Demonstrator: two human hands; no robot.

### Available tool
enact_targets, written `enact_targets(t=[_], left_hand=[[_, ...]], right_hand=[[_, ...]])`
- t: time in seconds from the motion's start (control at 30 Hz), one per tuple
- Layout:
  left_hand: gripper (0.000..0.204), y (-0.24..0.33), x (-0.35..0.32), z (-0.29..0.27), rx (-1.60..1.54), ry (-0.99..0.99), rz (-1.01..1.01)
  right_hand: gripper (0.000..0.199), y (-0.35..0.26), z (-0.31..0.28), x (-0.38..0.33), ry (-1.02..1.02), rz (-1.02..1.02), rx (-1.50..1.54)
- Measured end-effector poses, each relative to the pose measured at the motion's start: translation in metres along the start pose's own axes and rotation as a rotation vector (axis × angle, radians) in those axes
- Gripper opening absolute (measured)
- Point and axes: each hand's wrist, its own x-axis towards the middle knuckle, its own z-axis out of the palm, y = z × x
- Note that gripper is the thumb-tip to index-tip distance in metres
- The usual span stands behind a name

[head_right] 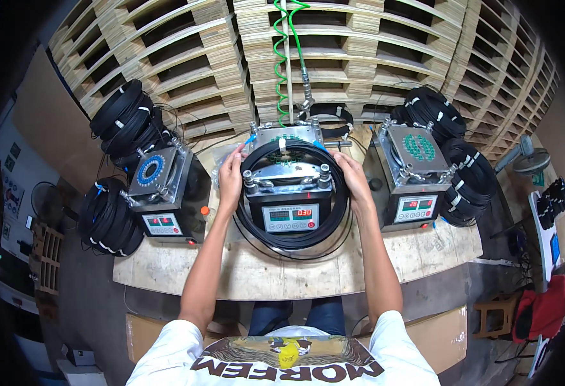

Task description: Using a specialized machine to wrap and process a black cable coil.

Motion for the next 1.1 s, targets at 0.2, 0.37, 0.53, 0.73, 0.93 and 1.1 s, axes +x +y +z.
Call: enact_targets(t=[0.2,0.37,0.53,0.73,0.93,1.1], left_hand=[[0.034,-0.001,0.009,-0.002,-0.059,-0.092,-0.004],[0.031,0.016,-0.002,-0.039,-0.179,-0.121,-0.079],[0.038,0.063,0.008,-0.08,-0.297,-0.07,-0.073],[0.029,0.099,0.076,-0.115,-0.003,-0.129,-0.101],[0.029,0.073,0.116,-0.043,0.468,-0.428,0.17],[0.03,0.036,0.133,-0.006,0.538,-0.661,0.182]], right_hand=[[0.015,-0.006,-0.025,0.034,-0.058,0.14,0.022],[0.012,-0.019,-0.027,0.027,0.092,-0.23,-0.314],[0.027,-0.071,-0.055,0.033,0.141,-0.664,-0.567],[0.025,-0.118,-0.048,0.068,0.126,-0.809,-0.86],[0.015,-0.102,0.038,0.088,-0.156,-0.72,-1.184],[0.014,-0.084,0.073,0.111,-0.302,-0.575,-1.408]])
